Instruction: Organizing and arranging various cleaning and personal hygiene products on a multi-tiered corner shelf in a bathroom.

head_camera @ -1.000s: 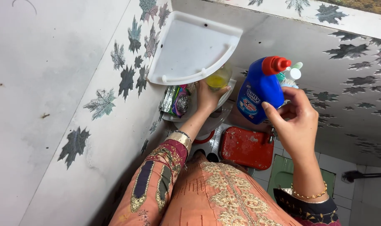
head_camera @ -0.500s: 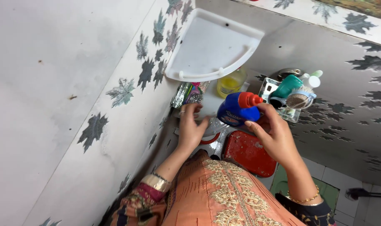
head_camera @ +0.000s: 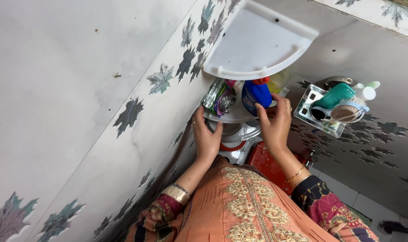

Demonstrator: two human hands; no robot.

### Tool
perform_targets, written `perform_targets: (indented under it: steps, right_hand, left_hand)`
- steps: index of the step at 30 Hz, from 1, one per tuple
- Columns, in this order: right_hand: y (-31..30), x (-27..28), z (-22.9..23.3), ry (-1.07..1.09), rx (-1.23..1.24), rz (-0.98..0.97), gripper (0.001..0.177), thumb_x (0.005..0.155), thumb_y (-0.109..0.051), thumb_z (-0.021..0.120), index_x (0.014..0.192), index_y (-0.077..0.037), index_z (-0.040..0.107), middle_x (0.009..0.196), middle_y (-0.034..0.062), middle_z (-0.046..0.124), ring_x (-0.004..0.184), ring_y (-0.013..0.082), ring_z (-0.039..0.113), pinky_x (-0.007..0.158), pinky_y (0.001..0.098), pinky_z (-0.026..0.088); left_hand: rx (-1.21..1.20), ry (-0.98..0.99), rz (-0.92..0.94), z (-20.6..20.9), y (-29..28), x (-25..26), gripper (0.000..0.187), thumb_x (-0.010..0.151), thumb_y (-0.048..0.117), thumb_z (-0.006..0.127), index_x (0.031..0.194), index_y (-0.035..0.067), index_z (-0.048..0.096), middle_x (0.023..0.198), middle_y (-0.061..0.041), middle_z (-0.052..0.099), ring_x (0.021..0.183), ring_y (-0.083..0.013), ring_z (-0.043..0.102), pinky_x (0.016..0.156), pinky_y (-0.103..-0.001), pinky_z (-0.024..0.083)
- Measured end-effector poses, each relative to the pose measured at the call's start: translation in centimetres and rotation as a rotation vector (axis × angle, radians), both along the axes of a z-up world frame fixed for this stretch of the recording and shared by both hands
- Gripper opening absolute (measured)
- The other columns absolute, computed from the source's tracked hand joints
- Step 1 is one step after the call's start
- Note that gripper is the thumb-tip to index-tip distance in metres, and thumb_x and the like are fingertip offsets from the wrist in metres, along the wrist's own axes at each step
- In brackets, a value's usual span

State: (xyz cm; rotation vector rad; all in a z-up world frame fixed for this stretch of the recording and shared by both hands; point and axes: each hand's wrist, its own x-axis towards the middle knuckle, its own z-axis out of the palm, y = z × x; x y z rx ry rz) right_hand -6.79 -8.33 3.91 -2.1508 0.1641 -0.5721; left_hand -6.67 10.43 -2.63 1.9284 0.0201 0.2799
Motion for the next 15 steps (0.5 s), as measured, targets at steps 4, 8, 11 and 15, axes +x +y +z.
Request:
perform_targets:
  steps: [4,8,11,15]
  right_hand:
    - [0.6,0.2,-0.5,-0.026,0.018,0.019,0.043,0.097,-0.010,0.076,0.132,0.004,0.055,0.119,0.0163,0.055,0.087,0.0208,0.072,0.071,0.0307,0.060]
    - [0.8,0.4,-0.8,-0.034,0.035,0.006,0.043,0.096,-0.009,0.076,0.132,0.004,0.055,0.120,0.0162,0.055,0.086,0.0205,0.073,0.070,0.0311,0.060]
    - [0.8,0.5,-1.4,-0.010,0.033,0.004,0.044,0.096,-0.010,0.077,0.131,0.004,0.054,0.121,0.0164,0.054,0.085,0.0207,0.072,0.070,0.0317,0.059]
    - [0.5,0.8,-2.0,0.031,0.012,-0.010,0.046,0.095,-0.013,0.078,0.128,0.004,0.051,0.122,0.0163,0.054,0.085,0.0215,0.072,0.070,0.0328,0.059]
  left_hand:
    - [0.108,0.126,0.000,-1.3,-1.3,1.7,0.086,0.089,0.017,0.082,0.151,-0.007,0.028,0.151,-0.030,0.039,0.141,-0.0433,0.039,0.116,-0.049,0.034]
    - [-0.024,0.074,0.101,-2.2,-2.7,2.5,0.077,0.088,0.016,0.079,0.147,-0.005,0.034,0.144,-0.028,0.046,0.137,-0.0415,0.047,0.114,-0.050,0.039]
    - [-0.055,0.067,0.124,-0.9,-3.2,2.6,0.076,0.086,0.016,0.079,0.145,-0.004,0.037,0.141,-0.027,0.046,0.134,-0.0411,0.049,0.112,-0.050,0.041]
    - [-0.049,-0.003,0.134,-1.1,-4.2,3.4,0.069,0.088,0.013,0.078,0.143,-0.005,0.041,0.137,-0.027,0.050,0.128,-0.0405,0.050,0.105,-0.048,0.043]
